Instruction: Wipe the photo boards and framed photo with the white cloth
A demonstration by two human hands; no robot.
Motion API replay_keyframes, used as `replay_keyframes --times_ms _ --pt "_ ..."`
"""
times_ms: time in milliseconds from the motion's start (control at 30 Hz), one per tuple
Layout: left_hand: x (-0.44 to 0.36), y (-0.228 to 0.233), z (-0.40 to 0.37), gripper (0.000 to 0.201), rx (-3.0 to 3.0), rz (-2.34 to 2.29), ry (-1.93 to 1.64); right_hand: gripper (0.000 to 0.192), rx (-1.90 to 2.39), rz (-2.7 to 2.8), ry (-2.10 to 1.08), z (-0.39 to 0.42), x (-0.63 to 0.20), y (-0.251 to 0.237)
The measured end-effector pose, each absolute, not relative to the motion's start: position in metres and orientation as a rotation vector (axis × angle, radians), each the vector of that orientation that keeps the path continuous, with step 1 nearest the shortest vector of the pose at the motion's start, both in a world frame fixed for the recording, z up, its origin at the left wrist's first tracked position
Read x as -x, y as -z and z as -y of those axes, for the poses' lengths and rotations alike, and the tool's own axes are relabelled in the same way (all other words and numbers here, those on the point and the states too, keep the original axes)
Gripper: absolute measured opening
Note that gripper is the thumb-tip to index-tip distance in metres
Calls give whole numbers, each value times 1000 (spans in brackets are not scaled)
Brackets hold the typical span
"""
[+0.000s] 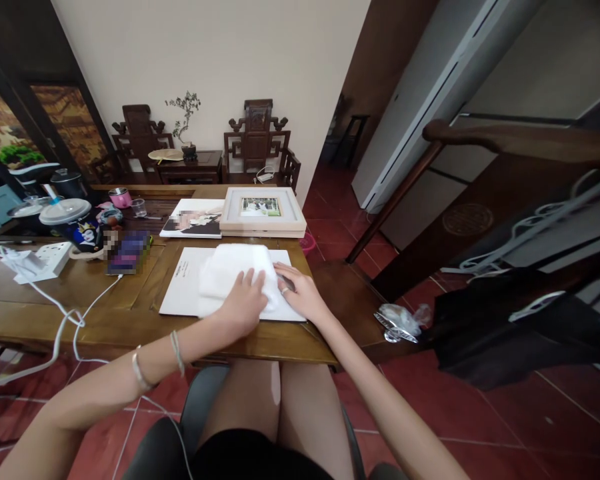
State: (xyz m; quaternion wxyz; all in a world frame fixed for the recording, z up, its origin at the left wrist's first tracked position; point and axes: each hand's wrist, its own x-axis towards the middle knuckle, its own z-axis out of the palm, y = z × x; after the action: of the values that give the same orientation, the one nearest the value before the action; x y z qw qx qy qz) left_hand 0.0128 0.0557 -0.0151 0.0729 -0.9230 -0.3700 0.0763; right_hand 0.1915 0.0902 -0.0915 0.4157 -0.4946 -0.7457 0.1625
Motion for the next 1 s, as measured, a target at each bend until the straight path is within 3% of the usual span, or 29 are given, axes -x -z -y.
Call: replay_keyframes --times_ms 133,267,733,1000 --pt "-2 9 8 33 2792 923 -336 35 1218 1869 -411 -90 -192 92" --pt "5 1 21 32 2850 879 -348 34 1204 1871 -416 -89 -192 92" --pt "-9 4 -150 31 2771 1192 -140 32 1232 1865 -428 -91 -192 93" --pt "-10 9 -65 27 2806 1039 -189 34 1227 1882 -418 -91 -192 94"
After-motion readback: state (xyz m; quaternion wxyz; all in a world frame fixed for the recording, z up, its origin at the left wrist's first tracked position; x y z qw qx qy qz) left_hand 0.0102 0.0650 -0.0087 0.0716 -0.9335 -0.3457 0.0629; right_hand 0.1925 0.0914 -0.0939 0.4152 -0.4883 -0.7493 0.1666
